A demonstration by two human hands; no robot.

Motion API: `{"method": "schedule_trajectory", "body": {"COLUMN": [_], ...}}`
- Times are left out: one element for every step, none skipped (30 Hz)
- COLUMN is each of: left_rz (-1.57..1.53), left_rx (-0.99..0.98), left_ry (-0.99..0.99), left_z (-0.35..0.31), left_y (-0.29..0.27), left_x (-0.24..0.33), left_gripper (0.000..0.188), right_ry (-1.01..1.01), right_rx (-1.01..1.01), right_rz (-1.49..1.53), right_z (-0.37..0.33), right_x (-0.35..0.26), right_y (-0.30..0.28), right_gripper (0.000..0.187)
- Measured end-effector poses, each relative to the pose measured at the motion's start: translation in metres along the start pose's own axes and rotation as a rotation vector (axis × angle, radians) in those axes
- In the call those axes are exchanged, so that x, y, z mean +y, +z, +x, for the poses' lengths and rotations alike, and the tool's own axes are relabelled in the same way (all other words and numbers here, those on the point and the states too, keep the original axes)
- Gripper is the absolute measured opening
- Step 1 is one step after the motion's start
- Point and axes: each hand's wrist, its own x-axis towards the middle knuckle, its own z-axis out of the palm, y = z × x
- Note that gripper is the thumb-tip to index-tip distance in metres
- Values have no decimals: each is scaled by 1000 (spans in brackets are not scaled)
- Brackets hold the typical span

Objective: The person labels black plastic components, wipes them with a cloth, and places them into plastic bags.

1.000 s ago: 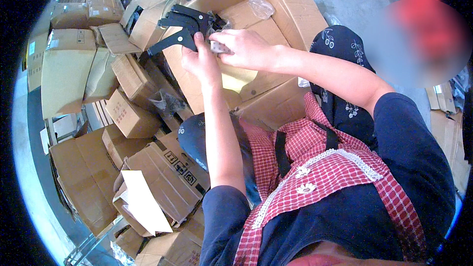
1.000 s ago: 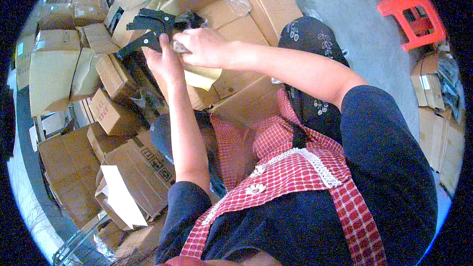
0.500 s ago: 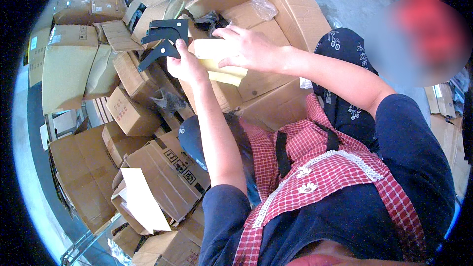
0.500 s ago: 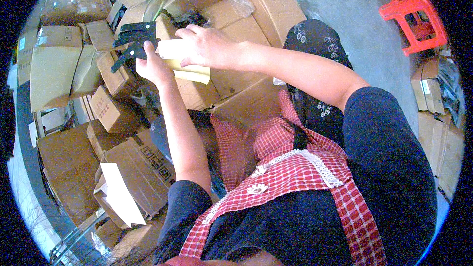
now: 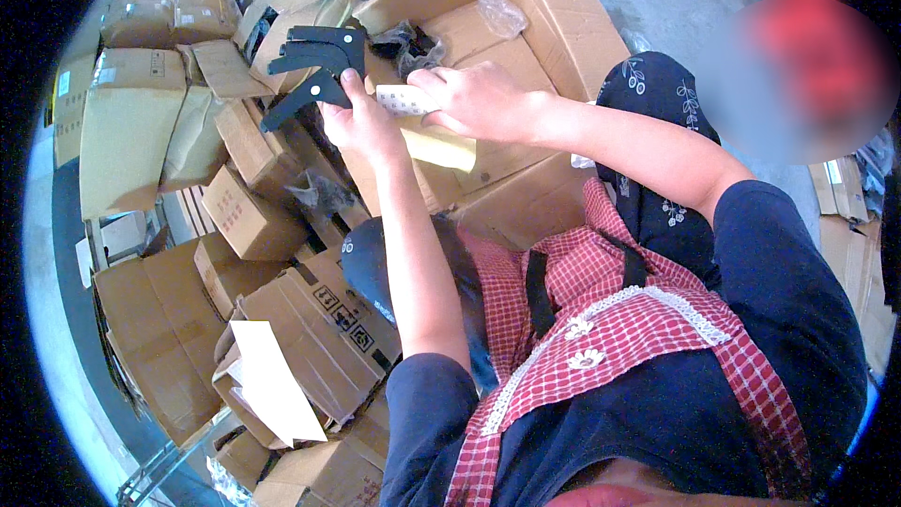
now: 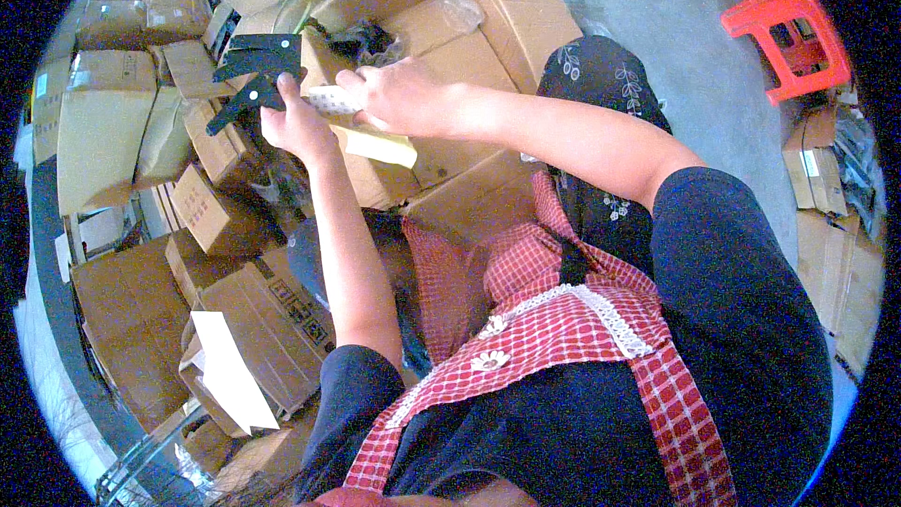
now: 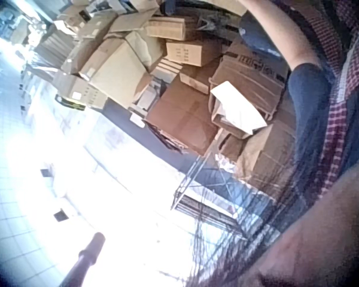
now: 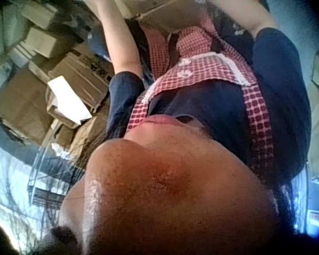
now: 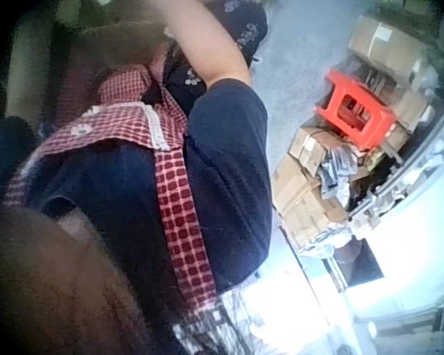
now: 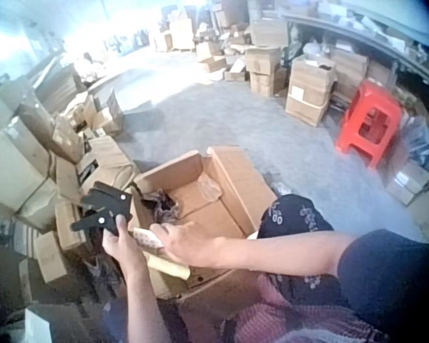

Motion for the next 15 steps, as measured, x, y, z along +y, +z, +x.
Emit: {"method": "schedule_trajectory", "body": {"left_rz": [-82, -101, -120, -139, -140, -141, -142, -144, -168, -192, -217, -198, -179, -160, -130], "left_rx": [-3, -10, -15, -21, -28, -25, -21, -18, -13, -8, -4, -1, 2, 6, 4], "left_ry": [-59, -67, -75, -82, -88, -81, -75, -68, -71, -73, -75, -72, -69, -65, -76], "left_z": [-2, -3, -3, -4, -4, -4, -5, -5, -4, -2, 0, 0, 1, 1, 1], "left_y": [1, 2, 3, 3, 2, 3, 4, 5, 3, 2, 0, 0, -1, -1, -1], "left_x": [1, 1, 2, 3, 4, 5, 7, 8, 6, 2, 0, 0, -1, -1, 0], "left_gripper": [17, 17, 17, 17, 17, 17, 16, 16, 16, 16, 15, 15, 15, 14, 14], "right_ry": [-2, -3, -8, -13, -18, 10, 38, 67, 74, 82, 89, 80, 70, 61, 65], "right_rx": [1, 3, 8, 14, 20, -3, -25, -47, -27, -7, 13, 45, 78, 110, 114], "right_rz": [13, 25, 32, 38, 45, 80, 115, 149, 174, 199, 224, 253, 282, 312, 294], "right_z": [0, 0, 0, -1, -1, -2, -2, -2, -2, -2, -1, 0, 1, 1, 1], "right_x": [-1, -1, -3, -5, -6, -5, -5, -4, -4, -3, -3, -1, 1, 3, 3], "right_y": [1, 2, 3, 3, 3, 4, 5, 5, 7, 10, 12, 14, 15, 16, 16], "right_gripper": [42, 42, 41, 40, 39, 38, 37, 36, 34, 32, 31, 30, 28, 27, 27]}}
